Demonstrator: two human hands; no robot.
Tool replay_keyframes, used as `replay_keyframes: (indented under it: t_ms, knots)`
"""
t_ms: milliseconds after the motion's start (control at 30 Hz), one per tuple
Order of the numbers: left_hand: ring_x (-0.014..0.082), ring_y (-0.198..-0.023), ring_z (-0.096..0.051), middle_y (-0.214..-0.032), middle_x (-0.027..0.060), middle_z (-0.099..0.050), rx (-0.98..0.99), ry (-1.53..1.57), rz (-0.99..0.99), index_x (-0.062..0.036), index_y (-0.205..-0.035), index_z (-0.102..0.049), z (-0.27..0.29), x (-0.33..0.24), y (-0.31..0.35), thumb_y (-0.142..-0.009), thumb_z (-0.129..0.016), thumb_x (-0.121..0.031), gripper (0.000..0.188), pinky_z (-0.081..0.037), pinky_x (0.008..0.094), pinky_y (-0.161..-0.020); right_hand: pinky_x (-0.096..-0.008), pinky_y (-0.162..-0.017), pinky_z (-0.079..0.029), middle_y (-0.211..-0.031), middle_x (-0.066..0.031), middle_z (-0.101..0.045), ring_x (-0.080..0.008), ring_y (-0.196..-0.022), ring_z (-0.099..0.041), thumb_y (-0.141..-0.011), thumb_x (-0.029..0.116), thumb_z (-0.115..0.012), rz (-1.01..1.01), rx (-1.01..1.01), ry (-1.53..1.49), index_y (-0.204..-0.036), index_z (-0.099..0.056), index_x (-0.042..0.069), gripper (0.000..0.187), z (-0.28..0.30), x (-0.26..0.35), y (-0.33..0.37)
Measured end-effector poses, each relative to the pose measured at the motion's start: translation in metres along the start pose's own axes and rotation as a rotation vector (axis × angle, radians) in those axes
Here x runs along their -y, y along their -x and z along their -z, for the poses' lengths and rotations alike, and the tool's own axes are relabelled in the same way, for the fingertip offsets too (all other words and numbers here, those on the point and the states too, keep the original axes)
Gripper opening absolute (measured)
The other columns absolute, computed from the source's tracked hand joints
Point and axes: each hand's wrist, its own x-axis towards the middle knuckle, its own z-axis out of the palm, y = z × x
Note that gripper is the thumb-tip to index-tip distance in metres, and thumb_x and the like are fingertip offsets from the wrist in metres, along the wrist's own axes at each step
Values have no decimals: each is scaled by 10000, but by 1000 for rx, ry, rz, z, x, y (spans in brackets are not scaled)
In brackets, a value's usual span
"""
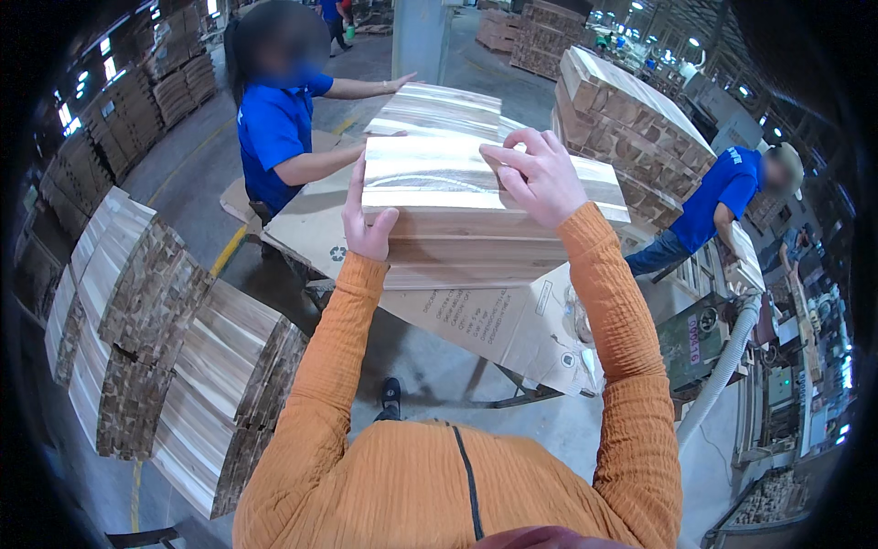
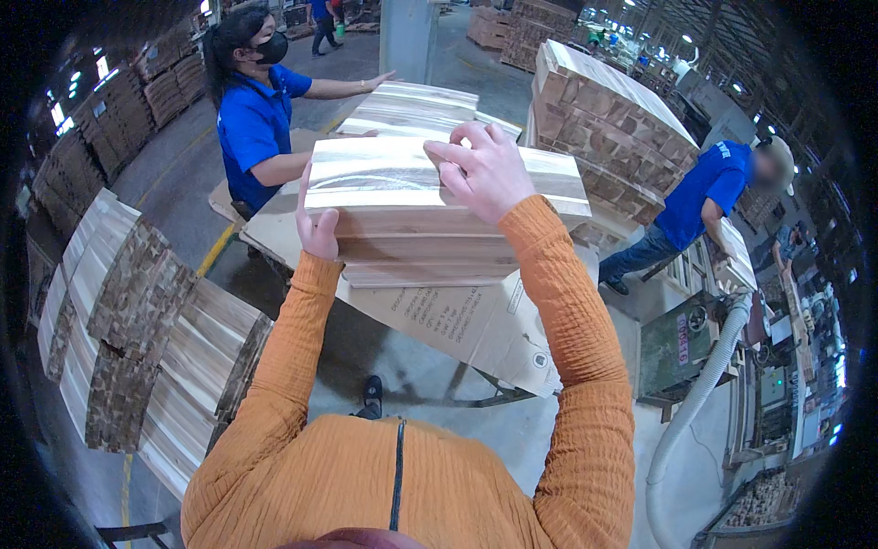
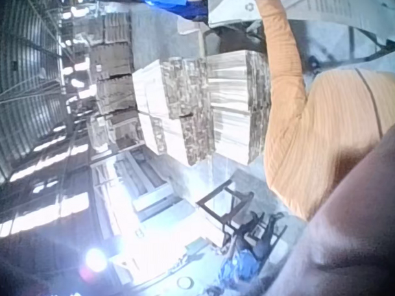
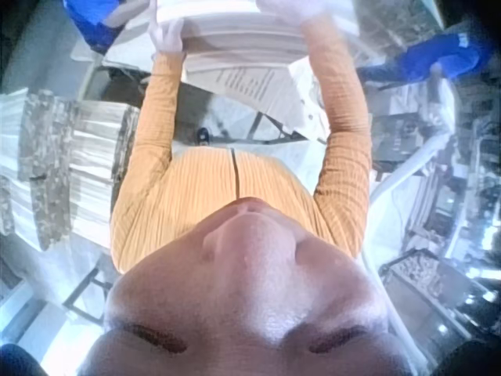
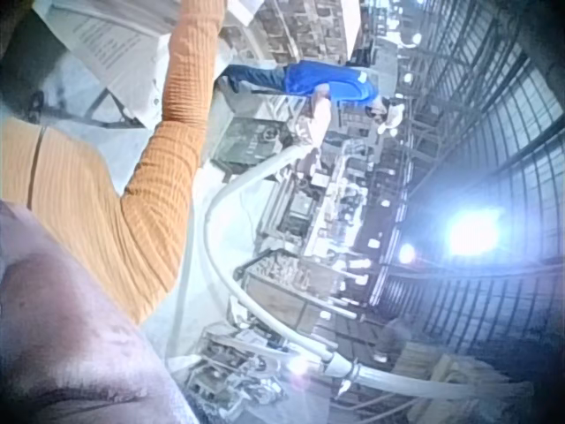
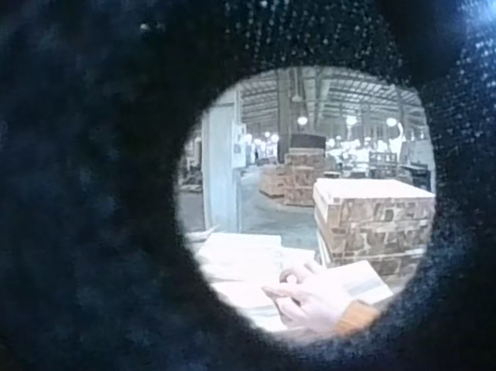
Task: The person applies glue from a white tube to the edges of wooden planks and stacks them on a table. The person repeats this process for multiple planks in a warehouse setting.
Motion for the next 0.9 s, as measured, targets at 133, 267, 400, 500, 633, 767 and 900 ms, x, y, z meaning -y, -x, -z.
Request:
replay_keyframes:
  t_ms: [133,267,400,500,633,767,900]
  knots:
    - [238,-1198,-459,-1298,178,-474,3,-8,-30,47,-1375,-312,0,4,-2,-730,-584,-379,819,-338,332,-1008,-381,-851,-417,-990,-68,-553,-252,-916,-485,-816,205,-491,-62,-20,-12,-1018,-666,135,276,-4,-5,1]
    - [239,-1199,-458,-1305,178,-469,7,-12,-82,46,-1377,-309,-2,1,-6,-736,-586,-377,817,-337,333,-1009,-385,-845,-417,-986,-63,-562,-257,-902,-491,-825,231,-490,-46,-36,10,-1025,-665,157,276,-5,-5,2]
    - [239,-1197,-460,-1304,174,-468,13,-24,-33,42,-1380,-304,0,-3,-3,-743,-591,-382,818,-339,333,-1007,-389,-841,-419,-997,-63,-571,-260,-890,-498,-838,259,-475,-12,11,40,-1076,-646,175,305,1,-1,1]
    - [239,-1193,-461,-1298,171,-470,33,11,12,39,-1383,-301,-1,-4,-3,-741,-586,-352,803,-340,333,-1007,-385,-846,-419,-1005,-63,-568,-256,-906,-498,-838,281,-467,-25,-3,-80,-1111,-631,167,338,0,-7,4]
    - [240,-1187,-464,-1286,171,-477,10,6,-54,39,-1379,-309,-1,4,-5,-740,-582,-334,789,-342,333,-1005,-383,-852,-420,-1017,-66,-571,-253,-915,-501,-834,283,-471,-82,-88,-56,-1104,-633,127,351,-8,-8,1]
    - [241,-1183,-467,-1283,171,-479,-2,-24,-19,37,-1375,-320,-1,3,-4,-742,-592,-359,795,-345,334,-1001,-390,-857,-420,-1036,-75,-575,-261,-934,-501,-841,270,-466,-56,-54,-38,-1102,-628,96,354,-7,-8,2]
    - [241,-1174,-473,-1279,172,-482,20,-54,-3,34,-1374,-324,0,-1,-3,-740,-597,-377,803,-354,334,-993,-383,-879,-409,-1073,-119,-576,-282,-1007,-500,-821,290,-523,-114,-62,-83,-1129,-612,59,395,-5,-7,4]
